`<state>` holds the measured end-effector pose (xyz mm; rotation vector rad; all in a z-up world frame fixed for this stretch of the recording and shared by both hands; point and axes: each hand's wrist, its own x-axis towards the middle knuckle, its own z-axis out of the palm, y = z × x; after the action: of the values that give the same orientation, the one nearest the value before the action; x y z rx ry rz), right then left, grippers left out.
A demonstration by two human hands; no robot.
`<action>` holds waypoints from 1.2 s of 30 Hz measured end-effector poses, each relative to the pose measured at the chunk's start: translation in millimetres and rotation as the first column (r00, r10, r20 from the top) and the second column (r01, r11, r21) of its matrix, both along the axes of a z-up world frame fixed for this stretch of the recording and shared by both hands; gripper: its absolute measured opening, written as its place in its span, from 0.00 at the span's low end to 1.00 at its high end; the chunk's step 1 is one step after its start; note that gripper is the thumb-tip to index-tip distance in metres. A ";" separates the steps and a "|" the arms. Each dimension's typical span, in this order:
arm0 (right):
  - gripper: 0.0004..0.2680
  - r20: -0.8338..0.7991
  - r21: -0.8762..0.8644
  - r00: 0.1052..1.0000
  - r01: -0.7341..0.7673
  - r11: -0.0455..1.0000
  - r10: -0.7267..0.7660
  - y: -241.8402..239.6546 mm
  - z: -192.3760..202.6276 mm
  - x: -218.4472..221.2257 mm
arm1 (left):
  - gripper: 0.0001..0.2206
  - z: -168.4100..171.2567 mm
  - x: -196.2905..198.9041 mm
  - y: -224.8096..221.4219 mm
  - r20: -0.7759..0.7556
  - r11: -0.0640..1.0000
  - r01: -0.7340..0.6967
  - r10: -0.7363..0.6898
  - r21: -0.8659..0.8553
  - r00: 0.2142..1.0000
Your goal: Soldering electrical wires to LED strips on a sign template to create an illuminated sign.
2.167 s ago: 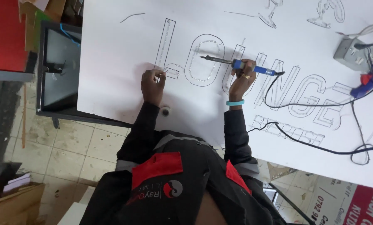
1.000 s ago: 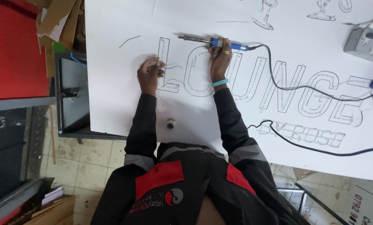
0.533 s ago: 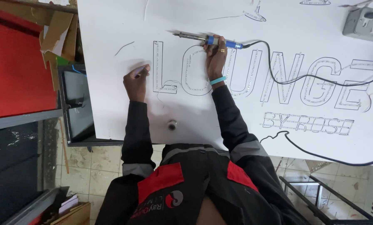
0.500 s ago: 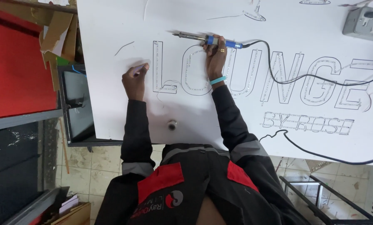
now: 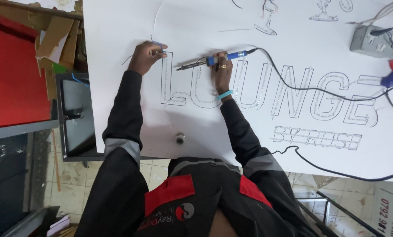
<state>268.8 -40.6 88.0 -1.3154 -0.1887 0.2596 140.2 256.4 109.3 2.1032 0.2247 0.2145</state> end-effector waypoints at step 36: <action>0.12 0.370 -0.111 0.928 -0.007 0.994 0.048 -5.4 4.3 -98.8 | 0.22 -12.5 13.8 4.2 -0.131 0.998 0.039 -0.046 -0.056 0.990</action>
<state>170.1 -46.0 92.2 -1.4634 -0.5217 0.0400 154.0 260.5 96.8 2.0688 0.2619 0.0426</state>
